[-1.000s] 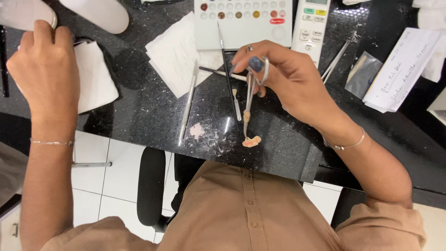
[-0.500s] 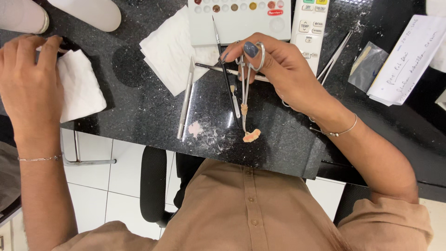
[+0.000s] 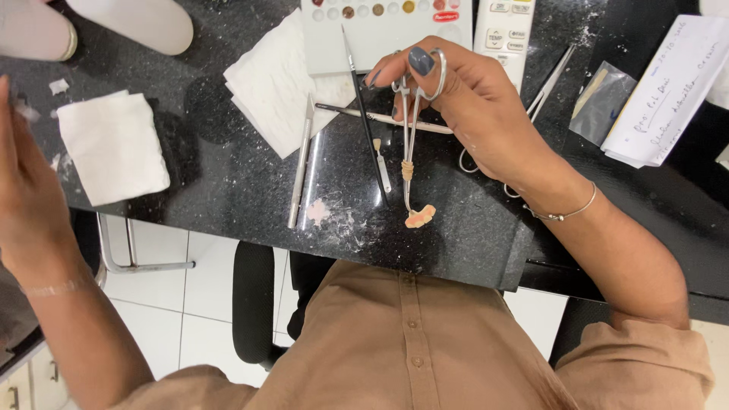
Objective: The person holds a partial denture with hemostat forceps and uses a brush to apply and shape ceramic material on the denture teeth, adding material from a small dish. They work over a sponge pad, briefly move the denture toward a porcelain furnace, and continue refining the applied material with the brush and a hand instrument.
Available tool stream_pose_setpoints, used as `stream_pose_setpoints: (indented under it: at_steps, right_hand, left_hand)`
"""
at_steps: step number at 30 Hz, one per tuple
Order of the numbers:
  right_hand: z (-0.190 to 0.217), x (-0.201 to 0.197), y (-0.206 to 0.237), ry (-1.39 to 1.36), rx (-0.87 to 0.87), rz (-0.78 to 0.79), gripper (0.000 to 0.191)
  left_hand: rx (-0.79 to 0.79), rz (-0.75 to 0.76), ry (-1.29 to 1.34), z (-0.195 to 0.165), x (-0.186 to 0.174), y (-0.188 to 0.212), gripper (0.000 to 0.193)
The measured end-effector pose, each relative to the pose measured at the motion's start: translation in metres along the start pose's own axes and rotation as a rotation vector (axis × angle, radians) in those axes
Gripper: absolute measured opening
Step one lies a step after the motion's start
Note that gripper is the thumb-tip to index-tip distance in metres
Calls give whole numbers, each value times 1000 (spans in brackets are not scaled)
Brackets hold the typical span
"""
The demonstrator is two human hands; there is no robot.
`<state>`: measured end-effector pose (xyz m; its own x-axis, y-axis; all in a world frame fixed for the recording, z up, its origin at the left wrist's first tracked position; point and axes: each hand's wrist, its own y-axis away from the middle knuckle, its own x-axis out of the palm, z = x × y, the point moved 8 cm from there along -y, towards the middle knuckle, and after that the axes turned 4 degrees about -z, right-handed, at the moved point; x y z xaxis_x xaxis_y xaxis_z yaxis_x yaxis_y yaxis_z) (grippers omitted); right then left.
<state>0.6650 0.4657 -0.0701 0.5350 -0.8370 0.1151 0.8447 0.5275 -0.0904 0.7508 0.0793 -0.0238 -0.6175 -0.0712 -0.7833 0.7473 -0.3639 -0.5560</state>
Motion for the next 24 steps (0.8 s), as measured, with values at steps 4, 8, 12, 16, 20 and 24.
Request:
stream_pose_setpoints:
  at_steps: [4, 8, 12, 16, 20, 24]
  right_hand:
    - [10, -6, 2, -92, -11, -18, 39]
    - [44, -14, 12, -110, -106, 34, 35]
    - [67, -23, 27, -6, -86, -15, 43]
    - [80, -27, 32, 93, -111, -9, 48]
    - [82, -32, 32, 89, -119, 26, 43]
    - [79, -32, 34, 13, -138, 89, 36]
  left_hand:
    - [-295, 230, 679, -68, -21, -27, 9]
    - [726, -70, 415, -217, -47, -61, 34]
    - [949, -96, 393, -281, -42, -80, 33]
    - [1042, -87, 525, -310, -36, -89, 23]
    - [903, -60, 603, -314, -27, -103, 31]
    - [697, 41, 844, -293, -26, -127, 27]
